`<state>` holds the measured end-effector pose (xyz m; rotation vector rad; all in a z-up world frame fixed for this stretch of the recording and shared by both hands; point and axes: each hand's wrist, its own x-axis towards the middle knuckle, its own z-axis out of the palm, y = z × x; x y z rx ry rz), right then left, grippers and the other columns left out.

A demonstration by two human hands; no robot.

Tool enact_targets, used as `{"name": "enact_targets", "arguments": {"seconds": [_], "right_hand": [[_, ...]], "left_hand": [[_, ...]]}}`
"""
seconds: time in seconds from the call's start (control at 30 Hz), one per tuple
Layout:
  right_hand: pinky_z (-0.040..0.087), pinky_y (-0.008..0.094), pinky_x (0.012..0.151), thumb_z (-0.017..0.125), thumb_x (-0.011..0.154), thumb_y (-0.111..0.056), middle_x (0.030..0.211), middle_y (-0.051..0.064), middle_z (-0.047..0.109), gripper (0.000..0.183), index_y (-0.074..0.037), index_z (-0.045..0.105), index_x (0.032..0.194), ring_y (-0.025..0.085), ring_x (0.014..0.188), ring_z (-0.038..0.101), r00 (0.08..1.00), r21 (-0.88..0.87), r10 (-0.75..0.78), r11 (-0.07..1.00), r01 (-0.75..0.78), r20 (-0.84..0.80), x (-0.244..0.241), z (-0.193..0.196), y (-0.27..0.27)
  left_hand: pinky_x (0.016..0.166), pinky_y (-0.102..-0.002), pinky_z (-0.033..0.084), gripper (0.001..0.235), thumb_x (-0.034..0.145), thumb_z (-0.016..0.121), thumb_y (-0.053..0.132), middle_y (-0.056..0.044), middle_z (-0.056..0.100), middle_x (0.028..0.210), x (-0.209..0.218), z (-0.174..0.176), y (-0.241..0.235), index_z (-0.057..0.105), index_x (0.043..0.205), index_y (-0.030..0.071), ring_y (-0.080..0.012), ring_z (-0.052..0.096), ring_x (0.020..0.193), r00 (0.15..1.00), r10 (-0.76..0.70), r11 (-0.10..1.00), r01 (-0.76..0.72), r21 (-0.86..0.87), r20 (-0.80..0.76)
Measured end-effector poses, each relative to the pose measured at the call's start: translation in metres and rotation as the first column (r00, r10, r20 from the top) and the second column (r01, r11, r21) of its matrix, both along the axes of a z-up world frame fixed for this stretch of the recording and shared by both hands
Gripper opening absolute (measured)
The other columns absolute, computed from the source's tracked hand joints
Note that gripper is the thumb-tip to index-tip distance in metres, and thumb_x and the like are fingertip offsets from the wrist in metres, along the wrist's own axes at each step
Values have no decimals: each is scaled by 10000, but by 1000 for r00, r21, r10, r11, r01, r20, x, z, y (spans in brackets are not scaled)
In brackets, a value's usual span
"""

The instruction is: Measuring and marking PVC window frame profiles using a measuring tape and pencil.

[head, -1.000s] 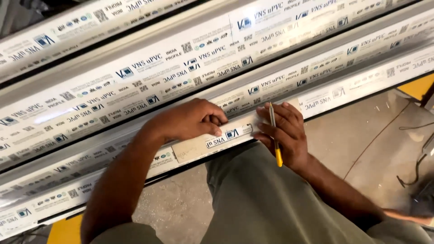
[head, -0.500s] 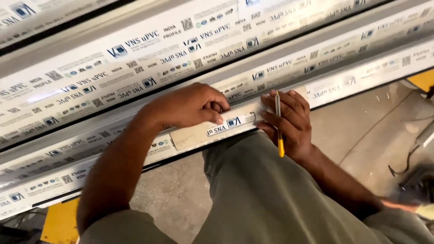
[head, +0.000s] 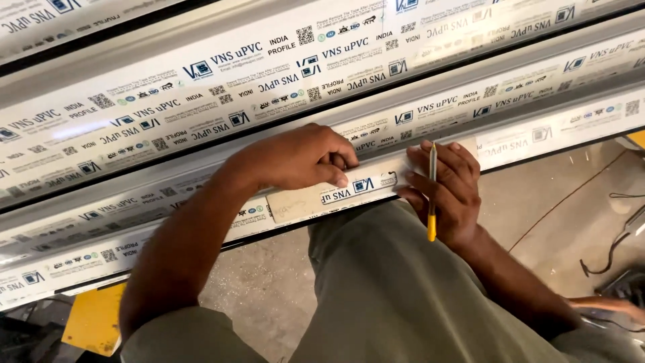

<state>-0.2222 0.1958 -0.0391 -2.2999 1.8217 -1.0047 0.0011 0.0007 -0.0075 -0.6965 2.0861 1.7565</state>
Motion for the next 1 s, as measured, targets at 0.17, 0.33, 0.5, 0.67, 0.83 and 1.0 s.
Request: {"name": "enact_targets", "arguments": {"seconds": [0.17,0.33,0.5,0.67,0.83,1.0], "right_hand": [[396,476,1180,840,897,-284,1251,141,736,274,-65,729,1019,316,1303,636,1000,-7,6,1000,-6,-1,-1,-1,-1],[390,478,1194,845,905,-274,1264,132,738,266,-71,720,1024,307,1318,631,1000,-6,18,1000,-18,17,-1,-3,0],[387,479,1191,853,888,-270,1260,131,734,272,-76,727,1031,307,1318,623,1000,24,-8,1000,9,-24,-2,-1,1],[388,488,1193,859,894,-256,1284,138,727,279,-65,717,1040,313,1323,625,1000,-6,15,1000,-15,-7,-2,0,2],[393,482,1198,863,895,-238,1283,146,722,283,-56,711,1049,317,1328,620,1000,-11,17,1000,-17,-9,1,5,-1],[394,477,1196,867,889,-244,1279,126,731,278,-78,714,1051,305,1333,620,1000,-20,2,1000,-2,-11,-1,-5,2]], "left_hand": [[783,-341,548,332,857,762,250,-54,777,935,-2,-2,-1,742,1133,66,-147,719,866,1000,-11,1000,11,-3,-4],[773,-343,551,326,858,764,244,-57,778,934,0,-5,0,746,1123,55,-148,721,857,999,-7,1000,7,5,-43],[759,-335,546,329,868,761,238,-59,777,923,-1,-7,-2,737,1139,54,-144,718,840,999,-22,1000,22,11,-36],[762,-320,552,338,860,771,233,-56,775,925,0,-14,0,734,1138,46,-139,716,842,997,-27,1000,26,-2,-77],[764,-313,550,337,863,776,241,-51,773,921,0,-9,-2,739,1135,46,-132,713,843,995,-41,999,37,-36,-90],[748,-319,542,333,859,768,240,-48,770,919,-1,-5,0,742,1138,59,-132,702,827,999,-33,999,32,-18,-31]]}}
